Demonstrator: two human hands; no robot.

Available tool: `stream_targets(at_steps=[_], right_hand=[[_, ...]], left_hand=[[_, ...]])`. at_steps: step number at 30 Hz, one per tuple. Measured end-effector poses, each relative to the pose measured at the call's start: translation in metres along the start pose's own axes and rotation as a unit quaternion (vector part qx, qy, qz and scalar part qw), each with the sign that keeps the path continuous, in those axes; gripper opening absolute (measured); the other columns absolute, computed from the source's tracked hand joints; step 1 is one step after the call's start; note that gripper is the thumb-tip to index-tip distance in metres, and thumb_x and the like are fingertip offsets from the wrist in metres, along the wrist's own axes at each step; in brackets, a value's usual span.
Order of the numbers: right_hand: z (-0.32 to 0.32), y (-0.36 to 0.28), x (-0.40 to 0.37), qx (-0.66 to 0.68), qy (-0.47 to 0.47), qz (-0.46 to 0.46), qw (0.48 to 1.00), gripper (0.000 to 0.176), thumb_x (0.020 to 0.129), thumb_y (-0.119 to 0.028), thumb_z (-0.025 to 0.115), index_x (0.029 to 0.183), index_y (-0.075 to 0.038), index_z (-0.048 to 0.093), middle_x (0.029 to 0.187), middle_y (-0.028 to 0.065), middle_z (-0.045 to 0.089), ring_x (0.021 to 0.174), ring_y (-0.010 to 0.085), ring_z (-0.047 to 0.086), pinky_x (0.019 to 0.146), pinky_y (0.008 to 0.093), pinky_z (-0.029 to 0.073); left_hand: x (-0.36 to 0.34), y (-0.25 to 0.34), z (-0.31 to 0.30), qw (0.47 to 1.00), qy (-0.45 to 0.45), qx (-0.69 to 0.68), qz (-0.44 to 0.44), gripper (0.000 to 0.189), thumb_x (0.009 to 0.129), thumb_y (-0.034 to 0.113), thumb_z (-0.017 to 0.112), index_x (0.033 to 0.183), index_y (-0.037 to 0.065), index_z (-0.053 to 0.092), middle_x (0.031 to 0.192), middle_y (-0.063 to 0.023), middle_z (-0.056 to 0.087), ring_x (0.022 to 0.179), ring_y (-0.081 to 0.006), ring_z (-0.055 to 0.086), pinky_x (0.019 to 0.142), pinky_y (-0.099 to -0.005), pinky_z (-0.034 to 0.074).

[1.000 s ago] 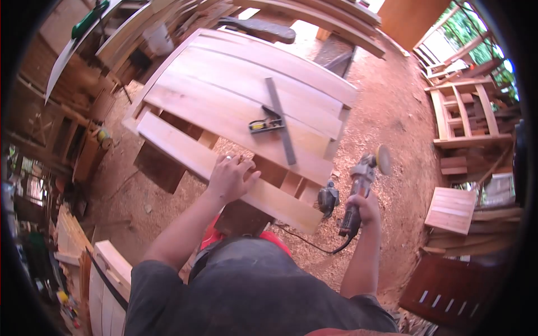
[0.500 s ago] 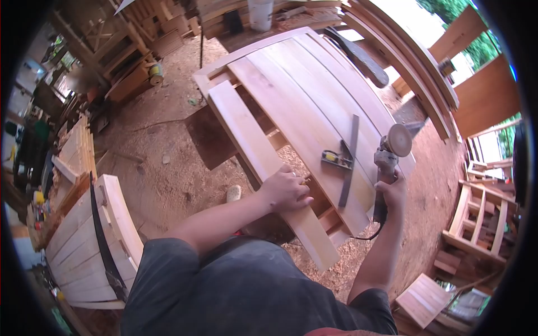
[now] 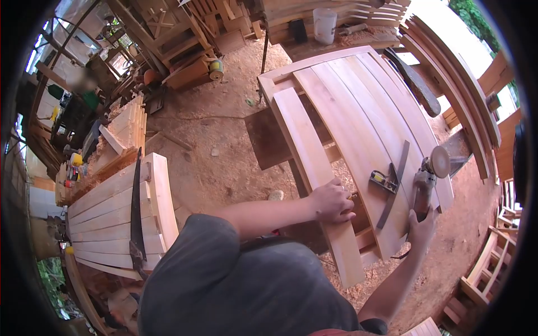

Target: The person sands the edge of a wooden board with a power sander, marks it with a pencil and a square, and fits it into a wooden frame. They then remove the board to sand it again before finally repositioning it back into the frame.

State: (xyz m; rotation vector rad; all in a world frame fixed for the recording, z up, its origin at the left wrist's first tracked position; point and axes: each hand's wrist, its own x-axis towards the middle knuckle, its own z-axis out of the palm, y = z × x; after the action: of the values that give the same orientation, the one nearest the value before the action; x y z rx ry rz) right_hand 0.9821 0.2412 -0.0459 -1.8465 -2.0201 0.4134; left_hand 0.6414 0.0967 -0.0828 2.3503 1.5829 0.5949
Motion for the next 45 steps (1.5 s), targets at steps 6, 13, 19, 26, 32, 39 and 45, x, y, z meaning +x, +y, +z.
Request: stream_targets(at_steps=[6, 13, 19, 26, 32, 39, 45], right_hand=[[-0.014, -0.002, -0.078, -0.088, 0.084, 0.008, 0.993, 0.062, 0.095, -0.018, 0.075, 0.151, 0.001, 0.055, 0.139, 0.0258, 0.06, 0.128, 0.0449, 0.059, 0.111, 0.0535, 0.047], [-0.02, -0.057, -0.213, 0.048, -0.034, 0.028, 0.998, 0.071, 0.081, -0.017, 0.091, 0.142, -0.002, 0.06, 0.13, 0.0186, 0.061, 0.127, 0.0401, 0.059, 0.109, 0.0491, 0.049], [0.003, -0.078, -0.278, 0.019, -0.079, 0.142, 0.987, 0.092, 0.069, -0.013, 0.097, 0.152, -0.012, 0.058, 0.144, 0.0166, 0.054, 0.132, 0.0402, 0.058, 0.113, 0.0496, 0.049], [0.019, -0.113, -0.246, -0.076, -0.077, 0.21, 0.972, 0.089, 0.077, -0.007, 0.091, 0.157, -0.009, 0.054, 0.156, 0.018, 0.049, 0.143, 0.04, 0.053, 0.12, 0.0481, 0.048], [0.043, -0.145, -0.218, -0.093, -0.022, 0.222, 0.97, 0.083, 0.078, -0.004, 0.089, 0.155, -0.006, 0.056, 0.16, 0.0192, 0.049, 0.146, 0.0393, 0.051, 0.124, 0.0474, 0.042], [0.057, -0.162, -0.212, -0.069, 0.038, 0.284, 0.956, 0.08, 0.078, -0.011, 0.093, 0.15, 0.0, 0.059, 0.16, 0.0223, 0.05, 0.148, 0.0396, 0.049, 0.125, 0.0468, 0.04], [0.08, -0.158, -0.209, -0.058, 0.083, 0.273, 0.956, 0.074, 0.08, -0.021, 0.093, 0.144, 0.001, 0.063, 0.157, 0.0255, 0.054, 0.148, 0.0423, 0.048, 0.124, 0.05, 0.039]], left_hand=[[0.002, 0.002, 0.002, 1.0, 0.004, 0.0, 0.019, 0.041, 0.099, 0.053, 0.066, 0.086, 0.016, 0.08, 0.084, -0.01, 0.072, 0.086, -0.0277, 0.074, 0.1, -0.0431, 0.047], [-0.007, -0.018, -0.012, 0.993, -0.023, -0.001, 0.114, 0.071, 0.084, 0.074, 0.075, 0.128, 0.018, 0.073, 0.116, -0.0125, 0.074, 0.117, -0.0312, 0.07, 0.116, -0.0469, 0.041], [0.002, -0.089, -0.061, 0.973, -0.135, 0.05, 0.182, 0.111, 0.063, 0.085, 0.082, 0.148, 0.016, 0.06, 0.141, -0.0133, 0.066, 0.136, -0.0337, 0.06, 0.122, -0.0514, 0.037], [0.029, -0.14, -0.057, 0.968, -0.121, -0.001, 0.22, 0.103, 0.069, 0.077, 0.084, 0.144, 0.008, 0.064, 0.14, -0.0189, 0.066, 0.132, -0.0361, 0.063, 0.12, -0.0493, 0.043], [0.045, -0.177, -0.071, 0.966, -0.125, -0.053, 0.222, 0.101, 0.069, 0.072, 0.086, 0.144, 0.008, 0.065, 0.14, -0.0172, 0.067, 0.134, -0.0353, 0.061, 0.12, -0.0485, 0.042], [0.037, -0.19, -0.066, 0.969, -0.094, -0.056, 0.222, 0.101, 0.075, 0.082, 0.076, 0.148, 0.013, 0.063, 0.14, -0.0169, 0.067, 0.135, -0.0381, 0.06, 0.122, -0.0493, 0.04], [0.035, -0.207, -0.06, 0.976, -0.082, -0.063, 0.193, 0.093, 0.078, 0.078, 0.078, 0.149, 0.018, 0.064, 0.143, -0.016, 0.067, 0.138, -0.0379, 0.059, 0.122, -0.0517, 0.041]])
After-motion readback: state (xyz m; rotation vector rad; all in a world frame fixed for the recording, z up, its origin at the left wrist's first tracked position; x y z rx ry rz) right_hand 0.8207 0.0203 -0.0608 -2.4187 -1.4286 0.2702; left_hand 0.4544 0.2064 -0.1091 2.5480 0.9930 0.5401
